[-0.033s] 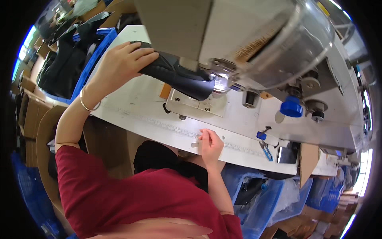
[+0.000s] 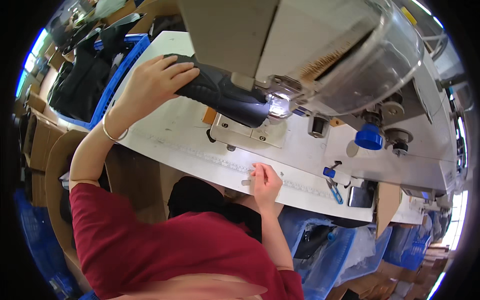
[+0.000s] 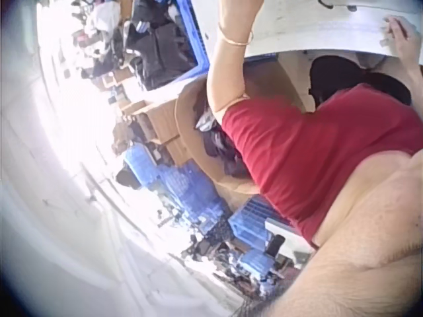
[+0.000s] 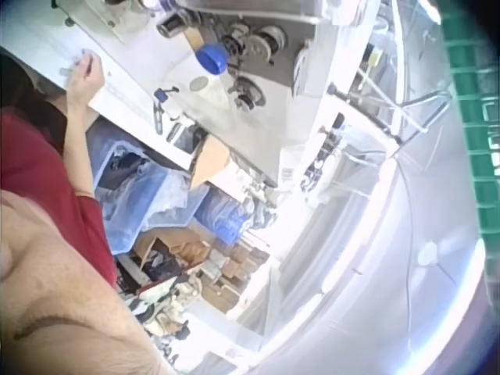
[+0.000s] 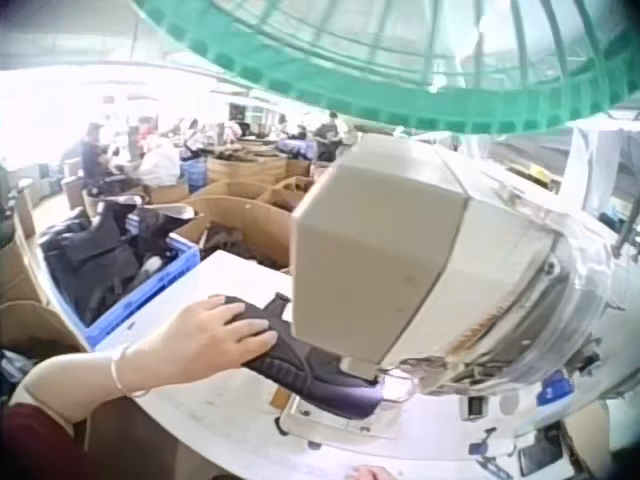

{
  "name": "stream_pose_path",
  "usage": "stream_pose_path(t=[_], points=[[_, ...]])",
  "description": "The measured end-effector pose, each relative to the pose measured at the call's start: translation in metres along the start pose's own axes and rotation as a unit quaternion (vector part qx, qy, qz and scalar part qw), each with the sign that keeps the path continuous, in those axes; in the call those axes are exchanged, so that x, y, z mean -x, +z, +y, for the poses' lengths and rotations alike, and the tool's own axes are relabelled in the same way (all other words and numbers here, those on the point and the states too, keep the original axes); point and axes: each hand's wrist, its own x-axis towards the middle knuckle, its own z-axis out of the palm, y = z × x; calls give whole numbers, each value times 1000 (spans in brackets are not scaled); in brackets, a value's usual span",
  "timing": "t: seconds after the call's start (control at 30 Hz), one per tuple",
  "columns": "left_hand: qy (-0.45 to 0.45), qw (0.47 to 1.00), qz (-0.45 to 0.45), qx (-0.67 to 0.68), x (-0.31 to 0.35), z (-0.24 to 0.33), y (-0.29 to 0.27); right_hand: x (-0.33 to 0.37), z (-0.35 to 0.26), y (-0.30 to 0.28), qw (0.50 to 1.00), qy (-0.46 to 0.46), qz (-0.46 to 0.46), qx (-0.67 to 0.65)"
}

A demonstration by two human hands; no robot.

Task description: The person sews and assembles components of a black boot by hand using an industrial sewing machine.

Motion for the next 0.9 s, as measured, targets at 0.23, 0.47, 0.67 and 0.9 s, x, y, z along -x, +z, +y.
stream_pose_path(t=[0.23, 0.47, 0.67, 0.9], points=[[-53, 991, 51, -116, 71, 13, -6, 1, -1, 2, 1000, 6, -13, -6], [-193, 946, 50, -255, 168, -9, -40, 0, 11, 2, 999, -26, 2, 36], [-425, 749, -72, -503, 310, -53, -127, 1, 3, -4, 999, -4, -6, 51], [-689, 545, -318, -357, 496, 6, -119, 1, 2, 6, 997, -21, -56, 45]])
